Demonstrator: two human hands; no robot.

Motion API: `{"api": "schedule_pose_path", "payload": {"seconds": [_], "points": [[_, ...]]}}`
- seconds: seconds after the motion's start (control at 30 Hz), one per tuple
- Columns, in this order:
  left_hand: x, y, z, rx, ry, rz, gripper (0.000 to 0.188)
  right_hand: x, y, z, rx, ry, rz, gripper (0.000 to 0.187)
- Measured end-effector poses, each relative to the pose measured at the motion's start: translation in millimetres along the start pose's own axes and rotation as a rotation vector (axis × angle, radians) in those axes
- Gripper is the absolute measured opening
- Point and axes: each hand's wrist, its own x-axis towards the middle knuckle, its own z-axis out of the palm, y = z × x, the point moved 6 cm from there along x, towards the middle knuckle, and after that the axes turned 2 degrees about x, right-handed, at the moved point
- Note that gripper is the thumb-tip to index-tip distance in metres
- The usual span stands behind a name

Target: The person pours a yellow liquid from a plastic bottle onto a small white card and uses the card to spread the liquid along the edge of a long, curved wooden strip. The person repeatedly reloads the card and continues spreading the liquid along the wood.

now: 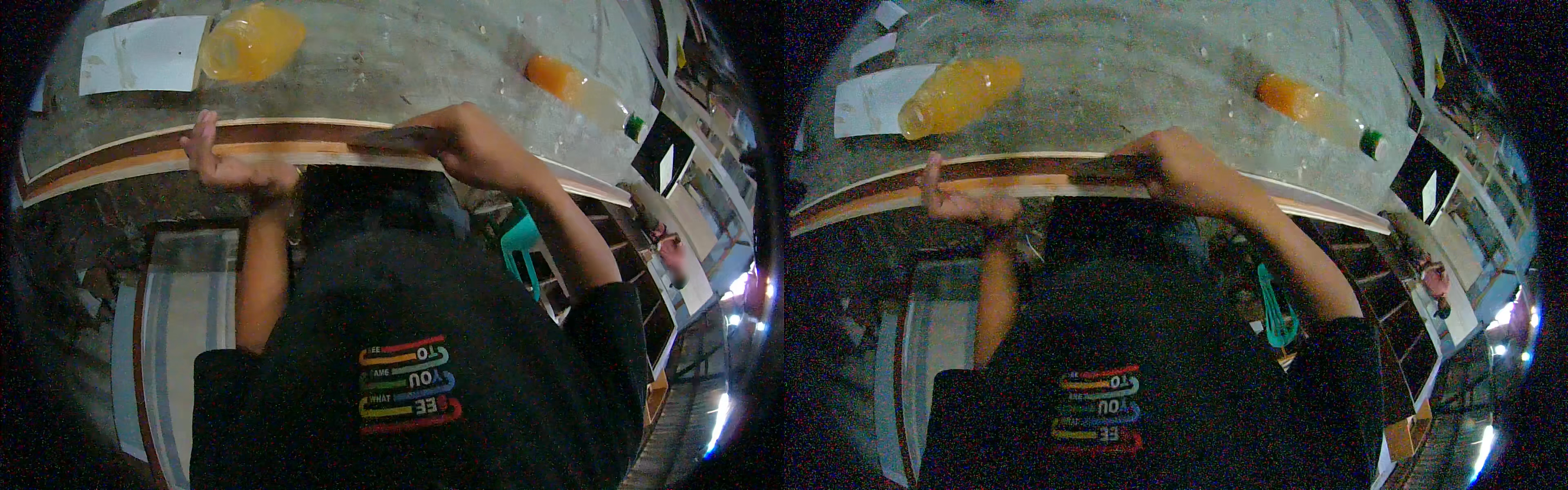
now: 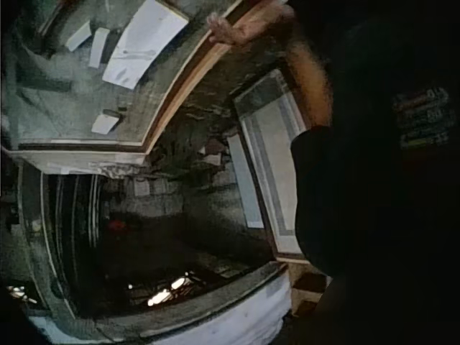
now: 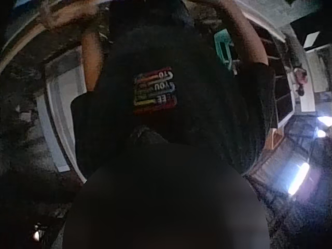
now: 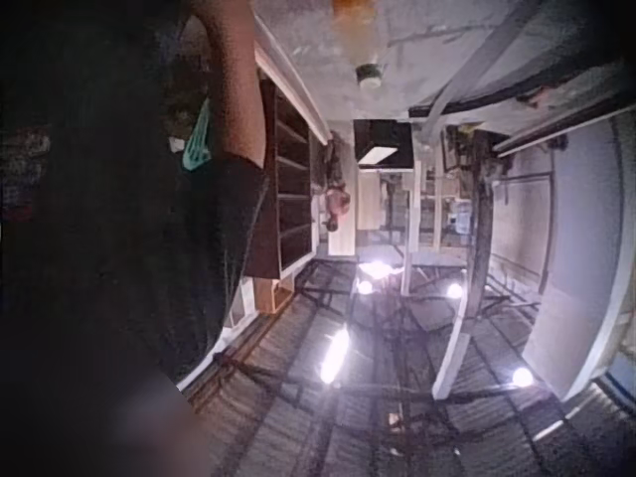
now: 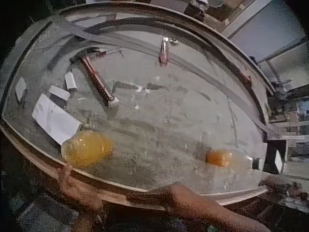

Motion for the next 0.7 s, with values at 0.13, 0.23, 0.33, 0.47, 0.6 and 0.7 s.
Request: {"api": "schedule_pose_path", "payload": {"seconds": [0.13,0.23,0.33,0.47,0.6,0.7], "points": [[4.5,-1.6,-4.4,-0.012,0.041,-0.026,0.088,2.1,5.1,3.6,0.206,0.002,0.067,0.029],[3.4,-2.2,-5.6,-0.048,0.069,-0.064,0.086,-8.0,17.7,-3.2,0.083,0.055,0.026,0.027],[4.2,1.5,-5.4,-0.066,0.1,-0.027,0.085,-20.4,28.7,-3.8,0.024,-0.028,-0.077,0.023],[13.0,5.2,-3.8,-0.124,0.147,0.077,0.083,-36.2,53.8,-13.5,0.176,-0.005,0.156,0.025],[17.4,4.7,-5.1,-0.109,0.214,0.094,0.082,-41.3,72.6,-19.4,0.021,-0.087,-0.001,0.028],[7.8,19.2,-2.8,0.007,0.139,0.055,0.083,-68.8,105.5,-34.4,0.055,-0.048,-0.031,0.021]]}}
